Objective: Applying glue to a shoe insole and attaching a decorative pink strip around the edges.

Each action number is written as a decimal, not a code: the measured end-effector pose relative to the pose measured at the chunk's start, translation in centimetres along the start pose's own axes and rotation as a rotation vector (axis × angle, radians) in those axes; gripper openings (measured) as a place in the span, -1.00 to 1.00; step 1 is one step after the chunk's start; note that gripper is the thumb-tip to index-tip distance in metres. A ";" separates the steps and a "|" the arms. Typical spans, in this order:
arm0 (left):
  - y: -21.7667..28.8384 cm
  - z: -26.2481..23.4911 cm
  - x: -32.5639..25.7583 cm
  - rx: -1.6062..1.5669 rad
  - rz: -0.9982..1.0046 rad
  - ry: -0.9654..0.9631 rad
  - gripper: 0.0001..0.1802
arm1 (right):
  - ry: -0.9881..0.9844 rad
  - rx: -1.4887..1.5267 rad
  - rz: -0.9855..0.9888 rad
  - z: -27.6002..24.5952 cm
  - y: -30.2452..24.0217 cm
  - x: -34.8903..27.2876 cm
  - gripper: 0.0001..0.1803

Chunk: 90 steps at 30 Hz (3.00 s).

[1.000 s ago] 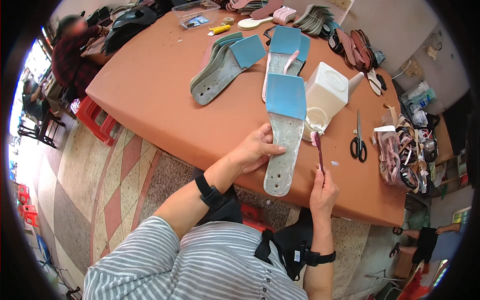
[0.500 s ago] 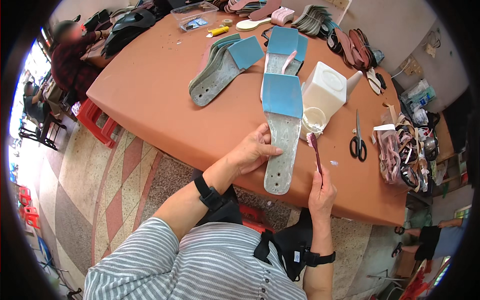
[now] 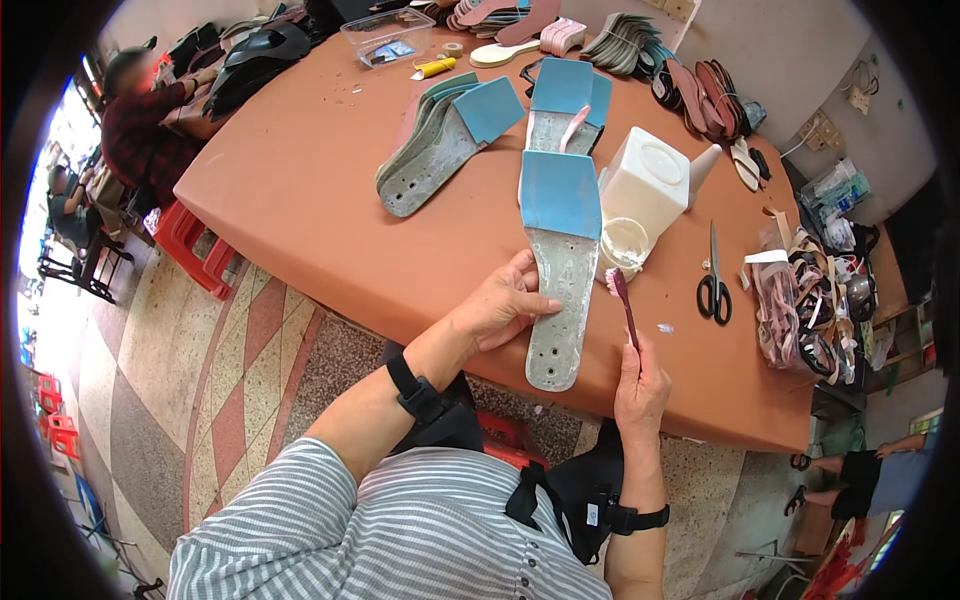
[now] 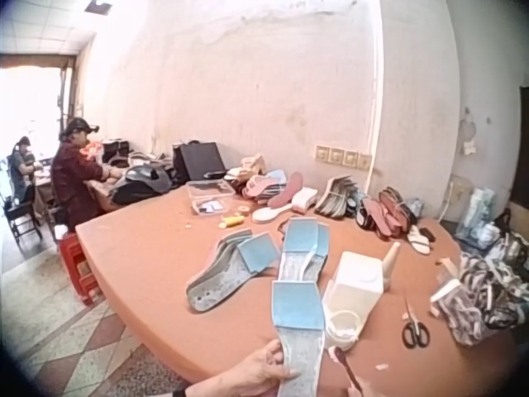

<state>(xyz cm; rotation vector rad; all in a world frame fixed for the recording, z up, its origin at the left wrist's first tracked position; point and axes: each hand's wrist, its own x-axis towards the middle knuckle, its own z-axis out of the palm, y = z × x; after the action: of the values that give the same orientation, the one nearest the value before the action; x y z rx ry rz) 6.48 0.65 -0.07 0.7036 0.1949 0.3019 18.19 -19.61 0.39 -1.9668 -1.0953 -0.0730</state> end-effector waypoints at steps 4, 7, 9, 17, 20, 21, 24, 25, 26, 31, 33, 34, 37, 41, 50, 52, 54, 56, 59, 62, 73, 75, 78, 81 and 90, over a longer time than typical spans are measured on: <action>0.0 0.0 0.0 0.003 0.007 0.004 -0.14 | 0.017 -0.002 -0.020 0.0 0.0 0.0 -0.73; -0.1 -0.1 0.0 -0.004 0.009 -0.001 -0.14 | 0.018 -0.006 -0.021 0.1 0.1 -0.1 -0.73; -0.1 -0.2 0.0 -0.008 0.012 -0.003 -0.14 | 0.011 -0.009 -0.012 0.1 0.1 -0.1 -0.73; 0.1 0.1 -0.2 0.022 0.002 0.013 -0.13 | -0.051 -0.035 0.050 -0.2 -0.2 -0.1 -0.74; 0.1 0.4 -0.3 0.019 0.020 0.015 -0.12 | -0.022 -0.026 0.016 -0.1 -0.1 -0.1 -0.74; 0.1 0.3 -0.3 0.018 0.021 0.015 -0.12 | -0.023 -0.026 0.015 0.0 -0.2 -0.1 -0.74; 0.0 0.1 -0.2 0.000 0.015 0.003 -0.12 | -0.018 -0.012 -0.005 0.0 -0.2 -0.1 -0.74; 0.0 0.1 -0.1 -0.005 0.022 -0.005 -0.13 | -0.012 -0.021 -0.032 0.1 0.1 -0.2 -0.72; 0.0 0.1 -0.1 -0.010 0.030 -0.012 -0.13 | -0.006 -0.030 -0.060 0.1 0.2 -0.2 -0.70; 0.0 -0.1 0.0 -0.022 0.026 0.000 -0.16 | -0.024 -0.024 -0.068 -0.4 -0.3 0.1 -0.71; 0.1 -0.1 -0.1 -0.036 0.026 -0.003 -0.17 | -0.037 -0.011 -0.061 -0.5 -0.2 0.0 -0.72; 0.1 -0.1 -0.1 -0.037 0.023 0.011 -0.17 | -0.042 -0.011 -0.079 -0.5 -0.1 -0.2 -0.72; 0.0 -0.1 0.0 -0.047 0.040 0.030 -0.17 | -0.043 0.007 -0.087 -0.6 -0.5 -0.2 -0.72; -0.1 -0.1 -0.1 -0.069 0.067 0.016 -0.16 | -0.010 0.034 -0.087 -0.4 -0.3 -0.4 -0.72; 0.0 -0.2 0.0 -0.083 0.059 0.005 -0.16 | -0.089 -0.003 -0.022 -0.5 -0.4 -0.3 -0.71; 0.0 -0.2 0.0 -0.086 0.053 0.009 -0.17 | -0.089 0.001 -0.019 -0.6 -0.7 -0.2 -0.71; 0.0 -0.2 0.1 -0.090 0.047 0.012 -0.17 | -0.089 0.004 -0.016 -0.5 -0.7 -0.1 -0.71; 0.1 -0.1 0.1 -0.087 0.037 0.014 -0.16 | -0.067 -0.016 -0.043 -0.4 -0.4 -0.1 -0.71; 0.2 -0.1 0.0 -0.085 0.039 0.013 -0.16 | -0.086 -0.008 0.004 -0.5 -1.1 0.0 -0.71; 0.1 -0.1 0.0 -0.077 0.036 0.011 -0.15 | -0.062 -0.011 -0.016 -0.4 -0.9 0.0 -0.71; 0.0 -0.2 0.0 -0.046 0.039 0.004 -0.13 | -0.044 -0.014 -0.013 -0.3 -0.8 -0.1 -0.74; 0.0 -0.1 0.0 -0.050 0.040 0.001 -0.12 | -0.057 -0.021 -0.002 -0.4 -0.8 -0.1 -0.74; 0.1 0.1 -0.1 -0.034 0.034 0.000 -0.09 | -0.039 -0.020 -0.031 -0.3 -0.6 -0.1 -0.74; 0.0 0.0 -0.1 -0.032 0.033 -0.019 -0.07 | -0.037 -0.025 -0.043 -0.4 -0.6 -0.2 -0.74; 0.0 0.0 -0.1 -0.023 0.039 0.001 -0.08 | -0.032 0.002 -0.057 -0.4 -0.6 -0.3 -0.75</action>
<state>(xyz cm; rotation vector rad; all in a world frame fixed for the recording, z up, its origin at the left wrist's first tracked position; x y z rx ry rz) 6.43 0.60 -0.05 0.6853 0.1784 0.3413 17.76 -19.96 0.91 -1.9408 -1.1718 -0.0714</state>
